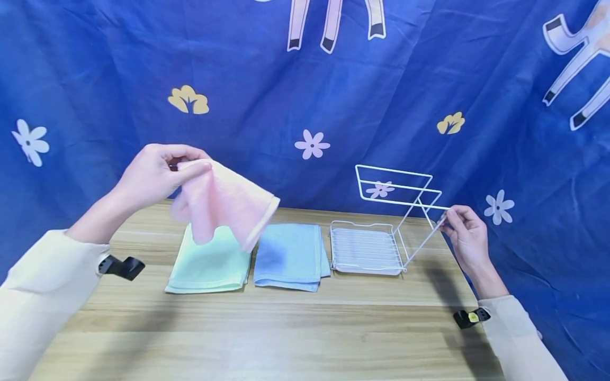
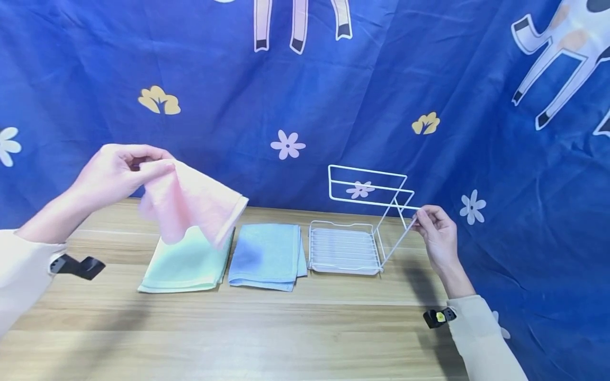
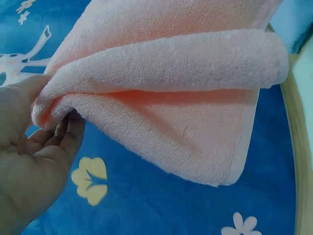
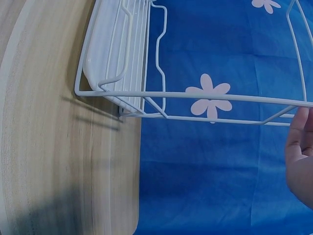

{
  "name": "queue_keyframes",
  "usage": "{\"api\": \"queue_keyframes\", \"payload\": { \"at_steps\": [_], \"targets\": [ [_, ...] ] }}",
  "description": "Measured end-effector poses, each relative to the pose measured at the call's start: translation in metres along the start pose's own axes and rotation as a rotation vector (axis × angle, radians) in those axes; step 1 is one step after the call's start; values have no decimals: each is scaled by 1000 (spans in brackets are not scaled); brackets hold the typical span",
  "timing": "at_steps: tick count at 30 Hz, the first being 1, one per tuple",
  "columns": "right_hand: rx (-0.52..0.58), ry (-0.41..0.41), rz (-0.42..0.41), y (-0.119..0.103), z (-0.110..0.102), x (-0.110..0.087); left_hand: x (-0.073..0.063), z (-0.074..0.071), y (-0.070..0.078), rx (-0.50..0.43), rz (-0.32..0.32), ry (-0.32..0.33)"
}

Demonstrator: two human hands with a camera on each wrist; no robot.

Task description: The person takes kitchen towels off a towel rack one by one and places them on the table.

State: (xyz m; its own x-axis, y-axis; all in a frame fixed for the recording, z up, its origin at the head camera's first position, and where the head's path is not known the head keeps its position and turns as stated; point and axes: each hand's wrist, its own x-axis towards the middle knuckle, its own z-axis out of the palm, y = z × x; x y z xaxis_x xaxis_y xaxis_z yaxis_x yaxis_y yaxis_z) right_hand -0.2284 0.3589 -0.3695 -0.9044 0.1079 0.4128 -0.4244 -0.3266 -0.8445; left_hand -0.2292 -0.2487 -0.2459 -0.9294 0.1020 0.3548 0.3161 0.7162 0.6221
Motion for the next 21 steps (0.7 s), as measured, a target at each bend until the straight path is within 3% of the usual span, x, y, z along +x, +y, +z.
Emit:
{"api": "queue_keyframes", "payload": {
  "at_steps": [10, 21],
  "targets": [
    [11, 10, 3, 1, -2, 0, -31, -15, -27, 3, -75, -7],
    [11, 13, 2, 2, -2, 1, -59, -33, -60, 27, -104, 51]
  ]
}}
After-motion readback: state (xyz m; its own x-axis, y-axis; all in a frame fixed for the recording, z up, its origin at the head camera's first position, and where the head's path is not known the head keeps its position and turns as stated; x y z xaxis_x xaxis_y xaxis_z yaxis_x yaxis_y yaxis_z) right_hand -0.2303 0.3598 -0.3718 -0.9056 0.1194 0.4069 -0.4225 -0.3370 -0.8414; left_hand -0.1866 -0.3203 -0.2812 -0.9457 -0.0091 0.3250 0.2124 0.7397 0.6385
